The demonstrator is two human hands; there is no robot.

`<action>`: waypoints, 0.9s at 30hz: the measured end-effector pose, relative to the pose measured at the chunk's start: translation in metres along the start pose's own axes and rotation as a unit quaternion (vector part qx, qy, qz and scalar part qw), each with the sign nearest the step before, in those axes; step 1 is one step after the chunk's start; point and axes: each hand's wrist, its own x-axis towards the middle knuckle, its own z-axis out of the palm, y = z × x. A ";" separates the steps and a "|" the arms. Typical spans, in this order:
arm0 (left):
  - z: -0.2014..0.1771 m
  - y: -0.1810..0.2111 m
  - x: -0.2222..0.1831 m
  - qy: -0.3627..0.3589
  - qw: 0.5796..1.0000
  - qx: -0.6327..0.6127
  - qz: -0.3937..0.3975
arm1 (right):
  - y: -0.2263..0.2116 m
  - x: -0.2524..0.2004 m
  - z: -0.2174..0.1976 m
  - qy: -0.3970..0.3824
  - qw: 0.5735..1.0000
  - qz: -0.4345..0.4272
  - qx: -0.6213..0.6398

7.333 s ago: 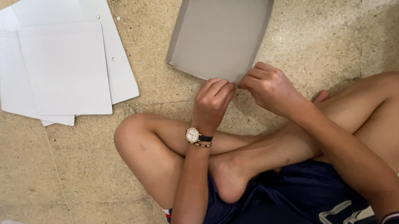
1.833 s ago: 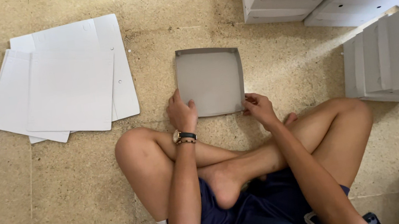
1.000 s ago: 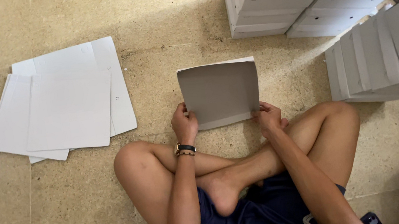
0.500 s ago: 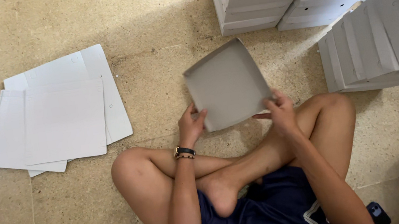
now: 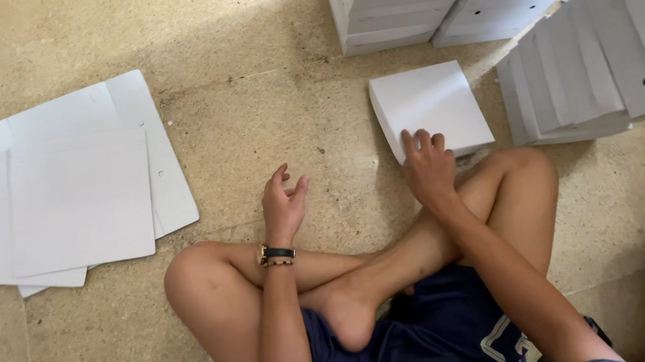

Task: The person folds and assembles small cardboard boxes by hand while sitting on the floor.

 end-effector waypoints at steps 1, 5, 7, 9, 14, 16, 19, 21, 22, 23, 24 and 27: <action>-0.002 -0.003 0.002 0.004 1.000 0.000 -0.003 | 0.003 0.001 0.015 0.000 1.000 -0.005 0.002; -0.018 -0.015 0.003 0.018 0.994 0.104 -0.001 | 0.007 0.007 0.037 -0.254 0.965 0.036 0.052; -0.021 -0.028 0.005 0.042 0.991 0.127 -0.011 | 0.009 0.007 0.037 -0.262 0.962 0.015 0.070; -0.019 -0.045 0.013 0.019 0.977 0.206 -0.055 | 0.013 0.001 0.040 -0.174 0.983 0.015 0.058; -0.058 -0.006 0.008 -0.002 0.957 0.248 -0.152 | -0.061 0.032 -0.050 -0.106 0.970 0.009 0.220; -0.077 -0.002 0.011 0.012 0.960 0.218 -0.174 | -0.097 0.051 -0.062 -0.181 0.936 0.026 0.300; -0.104 -0.018 0.015 0.137 0.957 0.203 -0.157 | -0.151 0.074 -0.042 -0.222 0.878 0.033 0.422; -0.130 -0.033 0.012 0.255 0.941 0.168 -0.143 | -0.201 0.087 -0.053 -0.354 0.723 0.092 0.586; -0.146 -0.036 0.006 0.257 0.940 0.167 -0.148 | -0.223 0.089 -0.043 -0.358 0.723 0.089 0.584; -0.161 -0.039 -0.001 0.291 0.927 0.176 -0.158 | -0.245 0.090 -0.034 -0.388 0.695 0.098 0.598; -0.177 -0.041 -0.008 0.326 0.912 0.186 -0.168 | -0.268 0.091 -0.026 -0.417 0.665 0.105 0.611; -0.220 -0.059 -0.020 0.309 0.912 0.215 -0.161 | -0.317 0.085 0.001 -0.403 0.639 0.107 0.646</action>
